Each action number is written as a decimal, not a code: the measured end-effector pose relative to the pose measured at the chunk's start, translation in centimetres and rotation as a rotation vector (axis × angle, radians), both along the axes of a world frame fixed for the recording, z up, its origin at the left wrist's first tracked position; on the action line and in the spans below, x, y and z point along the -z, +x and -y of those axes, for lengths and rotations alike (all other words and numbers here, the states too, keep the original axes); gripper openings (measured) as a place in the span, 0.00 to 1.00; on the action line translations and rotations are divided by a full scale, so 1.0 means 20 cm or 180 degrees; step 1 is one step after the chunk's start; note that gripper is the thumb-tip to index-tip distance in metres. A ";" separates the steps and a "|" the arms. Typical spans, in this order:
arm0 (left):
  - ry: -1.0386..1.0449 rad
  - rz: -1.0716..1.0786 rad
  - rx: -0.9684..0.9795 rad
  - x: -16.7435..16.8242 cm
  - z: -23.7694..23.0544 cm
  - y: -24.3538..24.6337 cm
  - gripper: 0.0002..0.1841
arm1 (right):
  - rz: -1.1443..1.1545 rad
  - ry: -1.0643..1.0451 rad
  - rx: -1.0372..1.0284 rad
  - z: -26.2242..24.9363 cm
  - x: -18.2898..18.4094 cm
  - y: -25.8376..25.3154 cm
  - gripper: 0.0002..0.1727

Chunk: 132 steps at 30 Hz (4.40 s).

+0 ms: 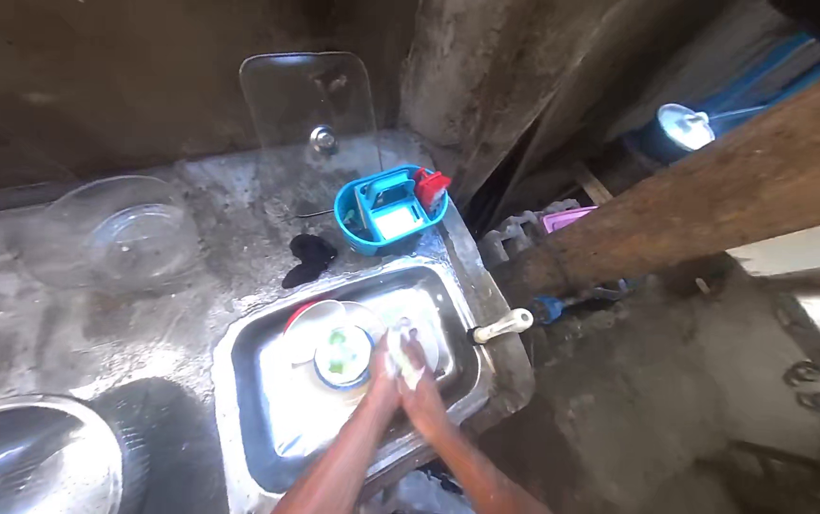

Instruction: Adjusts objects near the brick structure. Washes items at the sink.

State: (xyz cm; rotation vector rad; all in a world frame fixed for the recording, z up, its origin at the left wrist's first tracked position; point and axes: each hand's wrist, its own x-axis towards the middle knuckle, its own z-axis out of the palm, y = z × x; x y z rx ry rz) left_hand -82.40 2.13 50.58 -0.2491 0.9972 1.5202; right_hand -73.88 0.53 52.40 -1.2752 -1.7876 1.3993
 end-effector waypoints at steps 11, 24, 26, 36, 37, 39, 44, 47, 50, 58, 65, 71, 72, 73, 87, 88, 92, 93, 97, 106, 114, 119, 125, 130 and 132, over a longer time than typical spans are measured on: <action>-0.0190 -0.0290 -0.0132 0.01 -0.10 0.17 0.27 | 0.0243 -0.0257 -0.0184 -0.14 -0.01 0.13 0.28; -0.0872 -0.3773 0.3470 0.04 0.19 0.25 0.25 | 0.2045 0.0143 -0.1446 -0.83 0.14 0.06 0.26; -0.1732 -0.4181 0.3540 0.05 0.24 0.22 0.25 | 0.2212 0.0574 -0.1820 -0.87 0.19 0.03 0.26; -0.2579 -0.4467 0.4469 0.08 0.11 0.23 0.23 | 0.2202 0.0499 -0.2901 -0.78 0.23 0.09 0.25; -0.2554 -0.4410 0.4505 0.07 0.11 0.23 0.23 | 0.2166 0.0524 -0.2701 -0.76 0.25 0.11 0.25; -0.2492 -0.4274 0.4566 0.06 0.11 0.22 0.24 | 0.2286 0.0222 -0.2273 -0.74 0.26 0.12 0.28; -0.2213 -0.4004 0.4287 0.06 0.10 0.17 0.27 | 0.2588 -0.0514 -0.1703 -0.77 0.15 0.08 0.38; -0.1779 -0.3981 0.4178 0.10 0.19 0.14 0.31 | 0.2687 -0.0149 -0.1456 -0.77 0.09 0.09 0.35; -0.1900 -0.4186 0.4488 0.07 0.23 0.14 0.28 | 0.2573 0.0151 -0.1062 -0.81 0.07 0.07 0.34; -0.2040 -0.4287 0.4759 0.18 0.11 0.18 0.30 | 0.1054 0.0978 -0.0888 -0.67 0.26 0.22 0.33; -0.1678 -0.4189 0.4911 0.10 0.07 0.12 0.22 | 0.0833 -0.0802 -0.0484 -0.46 0.18 0.38 0.31; -0.1699 -0.3962 0.3995 0.15 0.01 0.07 0.25 | 0.0324 -0.0763 0.0197 -0.39 0.15 0.43 0.27; -0.1619 -0.3836 0.3836 0.17 0.00 0.05 0.25 | 0.0309 -0.0723 0.0313 -0.39 0.13 0.43 0.26; -0.1549 -0.3735 0.3677 0.19 0.00 0.04 0.24 | 0.0333 -0.0694 0.0354 -0.40 0.11 0.43 0.26; -0.1281 -0.4216 0.3113 0.04 -0.04 0.11 0.24 | 0.0188 -0.0610 -0.0474 -0.39 0.18 0.30 0.34; -0.1024 -0.3938 0.2775 0.05 -0.03 0.13 0.22 | 0.0171 -0.0591 -0.0384 -0.39 0.19 0.25 0.34; -0.0356 -0.2187 0.2188 0.04 0.05 0.18 0.09 | 0.0459 -0.0159 0.0080 -0.45 0.35 0.15 0.23; -0.0312 -0.1899 0.2088 0.03 0.07 0.18 0.08 | 0.0649 0.0056 0.0004 -0.47 0.39 0.15 0.23; -0.0650 -0.1863 0.1913 0.02 0.08 0.18 0.15 | 0.0844 0.0264 0.0249 -0.56 0.34 0.11 0.24; -0.0966 -0.3315 0.3239 0.08 0.12 0.07 0.17 | 0.0985 -0.0081 -0.0652 -0.54 0.51 0.18 0.30; -0.2437 -0.4460 0.5889 0.00 0.12 0.08 0.23 | 0.2389 -0.0811 -0.1921 -0.53 0.25 0.04 0.25; -0.2435 -0.4589 0.5940 0.00 0.31 -0.01 0.23 | 0.2875 -0.0572 -0.2191 -0.53 0.18 0.00 0.21; -0.2549 -0.4308 0.5936 -0.03 0.46 -0.15 0.21 | 0.2289 0.0197 -0.2239 -0.46 0.23 -0.09 0.28; -0.2490 -0.4219 0.5737 -0.12 0.52 -0.23 0.23 | 0.2046 0.1255 -0.2967 -0.40 0.43 -0.07 0.17; -0.2113 -0.4272 0.5035 -0.12 0.55 -0.27 0.22 | 0.2203 0.1272 -0.3164 -0.42 0.40 0.01 0.15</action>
